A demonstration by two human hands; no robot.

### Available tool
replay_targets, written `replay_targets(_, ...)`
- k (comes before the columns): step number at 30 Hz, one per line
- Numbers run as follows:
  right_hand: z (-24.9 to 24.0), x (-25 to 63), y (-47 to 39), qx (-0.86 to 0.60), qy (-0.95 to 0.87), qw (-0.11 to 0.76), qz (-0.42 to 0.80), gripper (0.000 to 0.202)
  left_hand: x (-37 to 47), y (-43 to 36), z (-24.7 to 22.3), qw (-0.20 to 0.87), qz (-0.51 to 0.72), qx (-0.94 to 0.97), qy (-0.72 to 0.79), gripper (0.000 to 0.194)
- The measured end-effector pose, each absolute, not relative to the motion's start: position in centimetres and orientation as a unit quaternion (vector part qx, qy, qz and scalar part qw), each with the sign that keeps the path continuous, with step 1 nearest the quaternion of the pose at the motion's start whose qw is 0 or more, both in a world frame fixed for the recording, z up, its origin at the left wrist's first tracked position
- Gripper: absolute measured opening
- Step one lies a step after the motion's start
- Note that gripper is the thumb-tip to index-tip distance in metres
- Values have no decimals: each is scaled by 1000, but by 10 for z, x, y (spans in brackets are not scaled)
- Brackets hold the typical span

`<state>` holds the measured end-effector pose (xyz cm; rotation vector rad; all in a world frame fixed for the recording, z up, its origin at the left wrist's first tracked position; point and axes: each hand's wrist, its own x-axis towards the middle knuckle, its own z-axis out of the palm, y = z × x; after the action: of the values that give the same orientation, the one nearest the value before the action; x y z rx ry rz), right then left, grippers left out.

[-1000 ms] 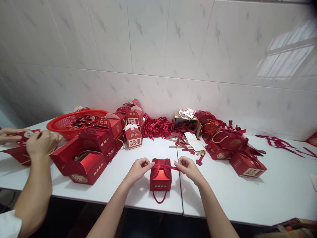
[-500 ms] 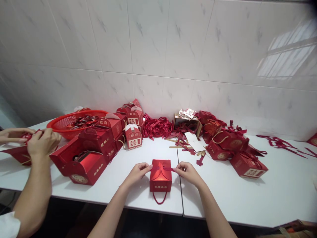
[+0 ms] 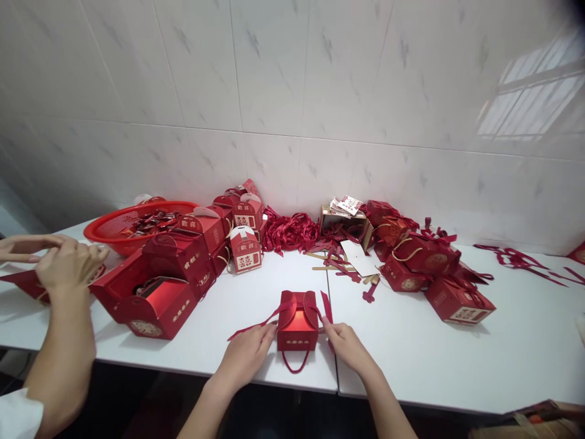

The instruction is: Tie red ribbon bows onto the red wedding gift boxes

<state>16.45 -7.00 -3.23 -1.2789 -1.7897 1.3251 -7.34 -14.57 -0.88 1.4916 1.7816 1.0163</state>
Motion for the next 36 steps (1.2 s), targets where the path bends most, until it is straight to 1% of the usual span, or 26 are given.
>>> replay_targets(1, -36, 159, -72, -479, -648, 297, 512, 56, -73, -145, -12, 320, 395, 542, 669, 21)
replay_targets(3, -43, 150, -74, -480, -580, 355, 554, 56, -72, -141, -19, 362, 447, 484, 659, 27)
replay_targets(5, -46, 144, -74, -464, -478, 436, 606, 49, -69, -135, -24, 410, 519, 414, 625, 36)
replay_targets(7, -46, 141, -72, -421, -371, 506, 655, 39, -64, -129, -25, 460, 603, 334, 559, 37)
replay_targets(8, -45, 141, -70, -393, -325, 527, 679, 34, -61, -126, -23, 487, 643, 285, 518, 35)
replay_targets(10, -42, 141, -65, -344, -256, 542, 723, 29, -56, -123, -19, 537, 708, 161, 430, 23)
replay_targets(12, -39, 143, -59, -320, -216, 550, 741, 26, -54, -121, -15, 562, 739, 59, 368, 10)
replay_targets(13, -38, 143, -56, -318, -204, 562, 735, 25, -55, -121, -13, 565, 745, 27, 354, 11)
replay_targets(17, -34, 147, -49, -332, -191, 619, 685, 23, -65, -121, -9, 534, 774, -3, 341, 22)
replay_targets(21, -25, 153, -47, -342, -204, 654, 643, 27, -76, -122, 1, 465, 815, 4, 345, 23)
replay_targets(24, -15, 157, -46, -365, -248, 691, 573, 26, -82, -120, 15, 430, 831, 32, 350, 22)
replay_targets(26, -6, 158, -45, -377, -296, 706, 521, 28, -86, -117, 25, 418, 836, 57, 350, 17)
replay_targets(28, 6, 158, -43, -385, -347, 714, 471, 33, -89, -113, 36, 400, 842, 98, 350, 8)
replay_targets(29, 12, 158, -43, -387, -368, 716, 449, 34, -89, -110, 41, 385, 844, 124, 351, 7)
replay_targets(33, 42, 157, -40, -394, -455, 706, 373, 28, -84, -101, 62, 307, 855, 215, 357, 18)
replay_targets(36, 63, 154, -37, -369, -522, 701, 317, 27, -75, -95, 78, 289, 854, 257, 348, 20)
